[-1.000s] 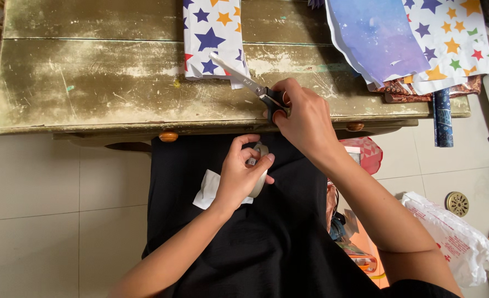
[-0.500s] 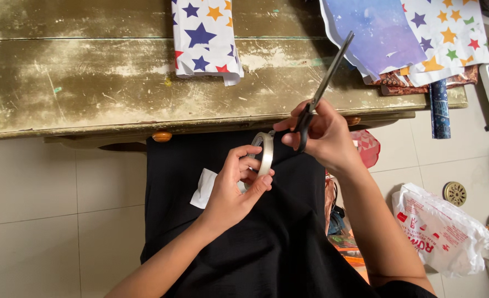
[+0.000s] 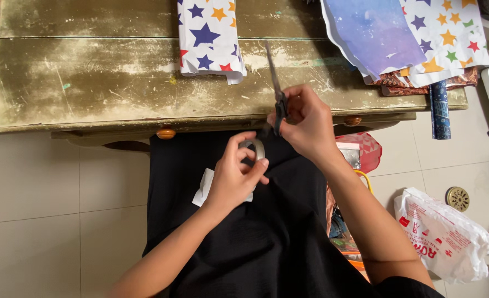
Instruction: The person wraps a small rectangular item with star-patterned wrapping paper, folds the edges, and secures the package with clear tape. They use scissors to cut tape and complete the wrapping process on a gold-colored table.
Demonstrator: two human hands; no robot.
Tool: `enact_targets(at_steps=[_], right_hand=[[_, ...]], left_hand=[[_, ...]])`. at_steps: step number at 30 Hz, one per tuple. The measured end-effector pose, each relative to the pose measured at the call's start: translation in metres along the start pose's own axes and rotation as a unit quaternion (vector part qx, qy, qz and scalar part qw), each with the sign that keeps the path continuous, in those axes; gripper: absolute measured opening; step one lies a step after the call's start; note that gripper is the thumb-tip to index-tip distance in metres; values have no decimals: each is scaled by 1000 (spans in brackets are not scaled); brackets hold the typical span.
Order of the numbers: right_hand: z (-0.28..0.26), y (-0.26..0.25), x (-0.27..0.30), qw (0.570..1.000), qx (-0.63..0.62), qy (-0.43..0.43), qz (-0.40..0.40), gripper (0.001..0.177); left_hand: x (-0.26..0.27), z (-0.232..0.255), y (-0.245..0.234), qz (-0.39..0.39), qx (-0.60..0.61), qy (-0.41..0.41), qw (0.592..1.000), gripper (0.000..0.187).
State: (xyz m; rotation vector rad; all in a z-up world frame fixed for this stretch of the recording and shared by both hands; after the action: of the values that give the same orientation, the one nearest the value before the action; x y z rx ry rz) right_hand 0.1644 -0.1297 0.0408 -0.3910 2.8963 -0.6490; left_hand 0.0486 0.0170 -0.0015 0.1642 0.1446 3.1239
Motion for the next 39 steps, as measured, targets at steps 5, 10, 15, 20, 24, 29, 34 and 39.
enact_targets(at_steps=[5,10,15,20,24,29,34,39], right_hand=[[-12,9,-17,995,96,-32,12,36],[-19,9,-19,978,198,-56,21,45],[-20,3,-25,962,239,-117,61,46],[-9,-12,-24,982,168,-82,17,52],[12,-53,6,973,-51,36,-224,70],[46,-86,34,912,21,94,-399,66],[74,-98,31,878,123,227,-403,61],[71,-78,18,875,92,184,-439,58]], left_hand=[[-20,-12,-1,22,83,-4,996,58],[-25,-22,-2,16,76,-19,997,57],[-27,-22,-1,16,75,-32,997,55],[-26,-22,-3,18,82,-52,995,53],[-25,-24,-4,16,85,-45,995,52],[-26,-26,-5,8,94,-46,994,51],[-25,-24,-4,9,94,-51,994,49],[-25,-23,-5,10,86,-63,994,48]])
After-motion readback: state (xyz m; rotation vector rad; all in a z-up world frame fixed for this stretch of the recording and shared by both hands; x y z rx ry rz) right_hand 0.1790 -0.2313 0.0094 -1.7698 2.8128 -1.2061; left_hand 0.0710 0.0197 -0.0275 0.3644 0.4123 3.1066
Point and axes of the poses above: each hand's wrist, its own x-axis away from the middle knuckle, its own y-axis out of the palm, z = x × y, the point moved 4 cm from there along -x, towards the middle knuckle, and after that the axes turned 3 degrees about y, right-handed, at the moved point
